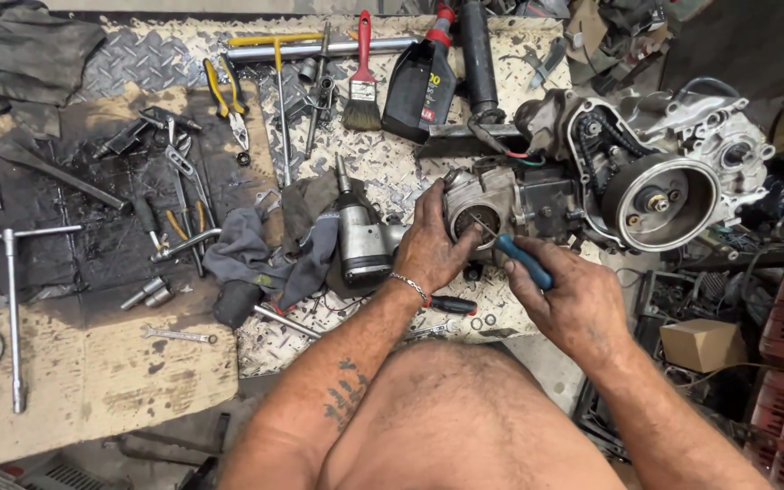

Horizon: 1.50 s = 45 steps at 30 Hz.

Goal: Repairing a motorcycle engine by disassembling parts and using tools on a workbench.

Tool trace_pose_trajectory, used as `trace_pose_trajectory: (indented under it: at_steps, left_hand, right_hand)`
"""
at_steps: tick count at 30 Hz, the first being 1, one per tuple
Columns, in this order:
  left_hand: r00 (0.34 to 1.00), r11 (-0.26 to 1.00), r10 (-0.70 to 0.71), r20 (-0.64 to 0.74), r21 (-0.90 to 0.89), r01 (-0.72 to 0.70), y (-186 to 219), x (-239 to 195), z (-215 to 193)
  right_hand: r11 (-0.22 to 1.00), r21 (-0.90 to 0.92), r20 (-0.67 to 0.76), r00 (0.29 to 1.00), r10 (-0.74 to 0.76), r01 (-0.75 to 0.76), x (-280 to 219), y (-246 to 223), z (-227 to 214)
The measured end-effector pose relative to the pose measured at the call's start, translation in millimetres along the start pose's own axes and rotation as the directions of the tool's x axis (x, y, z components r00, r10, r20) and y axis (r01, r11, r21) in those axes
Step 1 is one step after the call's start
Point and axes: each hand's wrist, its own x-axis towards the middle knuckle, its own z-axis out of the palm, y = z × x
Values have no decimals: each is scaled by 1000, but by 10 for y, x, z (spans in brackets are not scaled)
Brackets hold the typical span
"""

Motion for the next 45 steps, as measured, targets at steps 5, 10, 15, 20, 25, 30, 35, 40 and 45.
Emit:
trace_pose_trajectory:
  at_steps: [5, 10, 15, 20, 25, 30, 35, 40, 45]
  left_hand:
    - [999, 999, 37, -11, -4, -38, -31, 9, 30]
    - [999, 999, 44, -12, -5, -44, -53, 10, 52]
    - [999, 1000, -18, 31, -6, 18, -23, 25, -32]
    - [997, 998, -54, 48, -29, 56, 218, -140, -140]
    - [999, 998, -38, 18, -55, 39, 86, -61, -37]
    - [999, 999, 3, -38, -53, -5, 8, -17, 43]
    - [997, 999, 10, -74, -42, -13, -65, 55, 129]
    - [998, 997, -32, -59, -75, 27, -26, 52, 95]
    - [997, 995, -66, -46, -85, 62, -48, 63, 109]
  right_hand:
    - [999, 24, 1, 1000, -28, 28, 37, -62, -23]
    - [997, 41, 5, 998, -68, 68, 48, -171, -111]
    - [999, -23, 53, 998, 30, -29, -57, -68, -232]
    - [998, -48, 58, 998, 29, -26, -77, -41, -260]
    - [996, -76, 48, 998, -37, 41, -72, -63, -176]
    - [988, -140, 112, 993, -47, 63, -57, -23, -125]
    - [1000, 19, 205, 979, -6, 2, -25, -90, -92]
    - [996, -25, 89, 992, -88, 91, -122, -139, -160]
    - [970, -150, -2, 981, -193, 191, -84, -97, -199]
